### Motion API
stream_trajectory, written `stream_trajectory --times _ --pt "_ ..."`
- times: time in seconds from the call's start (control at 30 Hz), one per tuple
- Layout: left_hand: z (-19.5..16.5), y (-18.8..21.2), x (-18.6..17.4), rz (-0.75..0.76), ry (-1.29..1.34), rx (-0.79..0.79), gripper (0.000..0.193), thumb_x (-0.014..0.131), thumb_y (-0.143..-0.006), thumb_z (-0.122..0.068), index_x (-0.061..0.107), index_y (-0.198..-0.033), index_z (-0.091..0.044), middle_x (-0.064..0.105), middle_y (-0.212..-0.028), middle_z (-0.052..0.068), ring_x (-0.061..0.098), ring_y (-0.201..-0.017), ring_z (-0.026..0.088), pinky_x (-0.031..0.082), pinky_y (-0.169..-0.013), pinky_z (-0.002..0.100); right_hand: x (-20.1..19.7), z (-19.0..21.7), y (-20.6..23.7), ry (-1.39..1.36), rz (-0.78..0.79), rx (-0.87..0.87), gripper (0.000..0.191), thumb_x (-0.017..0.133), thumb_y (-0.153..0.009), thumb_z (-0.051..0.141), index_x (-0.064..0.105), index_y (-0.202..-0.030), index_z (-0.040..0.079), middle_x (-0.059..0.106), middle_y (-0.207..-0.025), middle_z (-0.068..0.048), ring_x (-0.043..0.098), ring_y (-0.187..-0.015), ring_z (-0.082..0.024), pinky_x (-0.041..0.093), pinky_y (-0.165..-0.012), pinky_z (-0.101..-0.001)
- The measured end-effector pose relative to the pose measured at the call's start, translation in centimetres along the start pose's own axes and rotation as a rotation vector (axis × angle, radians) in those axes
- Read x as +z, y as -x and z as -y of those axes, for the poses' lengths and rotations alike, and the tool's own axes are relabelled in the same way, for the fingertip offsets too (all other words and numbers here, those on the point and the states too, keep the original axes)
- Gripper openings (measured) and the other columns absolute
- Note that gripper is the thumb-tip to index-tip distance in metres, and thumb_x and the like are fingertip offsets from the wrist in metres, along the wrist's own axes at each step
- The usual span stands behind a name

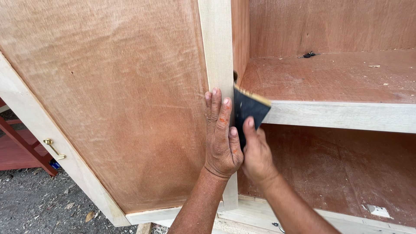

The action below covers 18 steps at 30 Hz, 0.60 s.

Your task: The person sands the interior of a wooden cabinet with a piece of sandpaper, working along the shelf edges and front rails by hand. They then move to the cabinet's side panel and door frame, sanding the vertical edges and corners while steadying the wood with the other hand.

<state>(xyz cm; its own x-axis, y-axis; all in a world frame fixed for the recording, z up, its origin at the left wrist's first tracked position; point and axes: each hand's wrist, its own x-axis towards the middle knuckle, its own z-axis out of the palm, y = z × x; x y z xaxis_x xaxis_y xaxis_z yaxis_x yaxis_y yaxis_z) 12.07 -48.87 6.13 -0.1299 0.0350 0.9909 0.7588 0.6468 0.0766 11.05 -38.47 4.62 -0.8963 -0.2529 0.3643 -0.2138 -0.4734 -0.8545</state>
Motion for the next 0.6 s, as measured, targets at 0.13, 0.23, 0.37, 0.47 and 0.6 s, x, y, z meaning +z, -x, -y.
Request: stream_trajectory --times 0.13,0.23,0.37,0.47,0.6 --pt "0.2 0.2 0.3 0.009 -0.036 -0.014 0.049 0.029 -0.115 -0.014 0.03 -0.163 -0.006 0.025 -0.174 0.017 0.016 -0.165 0.034 0.013 -0.138 0.05 -0.5 -2.3 2.5 0.137 0.015 -0.017 0.071 0.036 -0.098 0.059 0.051 -0.141 0.004 0.06 -0.141 -0.008 0.05 -0.137 -0.017 0.035 -0.116 -0.0344" --pt "0.4 0.4 0.4 0.007 -0.061 -0.01 0.048 0.03 -0.116 -0.014 0.029 -0.163 -0.005 0.025 -0.174 0.016 0.016 -0.168 0.034 0.014 -0.137 0.05 -1.0 -2.3 0.7 -0.071 0.084 -0.073 0.067 0.041 -0.102 0.052 0.052 -0.14 -0.002 0.062 -0.139 -0.016 0.054 -0.135 -0.024 0.041 -0.117 -0.0398" --pt "0.6 0.6 0.3 0.025 -0.078 -0.024 0.048 0.03 -0.116 -0.014 0.028 -0.163 -0.006 0.025 -0.174 0.016 0.016 -0.167 0.033 0.013 -0.14 0.052 -0.6 -1.7 -0.4 -0.135 0.056 -0.047 0.069 0.039 -0.106 0.054 0.054 -0.136 -0.006 0.062 -0.134 -0.02 0.055 -0.129 -0.028 0.042 -0.114 -0.0442" --pt "0.6 0.6 0.4 0.034 -0.101 -0.035 0.048 0.03 -0.115 -0.014 0.03 -0.163 -0.007 0.027 -0.174 0.015 0.017 -0.167 0.032 0.013 -0.142 0.052 -0.4 -3.0 2.5 0.078 -0.002 0.004 0.069 0.037 -0.098 0.058 0.055 -0.136 0.004 0.066 -0.136 -0.013 0.057 -0.132 -0.019 0.041 -0.115 -0.0359" --pt "0.6 0.5 0.5 0.027 -0.1 -0.032 0.048 0.029 -0.114 -0.013 0.031 -0.162 -0.008 0.028 -0.173 0.014 0.018 -0.166 0.031 0.014 -0.142 0.052 -1.6 -5.5 3.4 0.042 -0.066 0.134 0.071 0.039 -0.099 0.059 0.06 -0.131 -0.001 0.068 -0.129 -0.018 0.058 -0.125 -0.024 0.044 -0.11 -0.0382"
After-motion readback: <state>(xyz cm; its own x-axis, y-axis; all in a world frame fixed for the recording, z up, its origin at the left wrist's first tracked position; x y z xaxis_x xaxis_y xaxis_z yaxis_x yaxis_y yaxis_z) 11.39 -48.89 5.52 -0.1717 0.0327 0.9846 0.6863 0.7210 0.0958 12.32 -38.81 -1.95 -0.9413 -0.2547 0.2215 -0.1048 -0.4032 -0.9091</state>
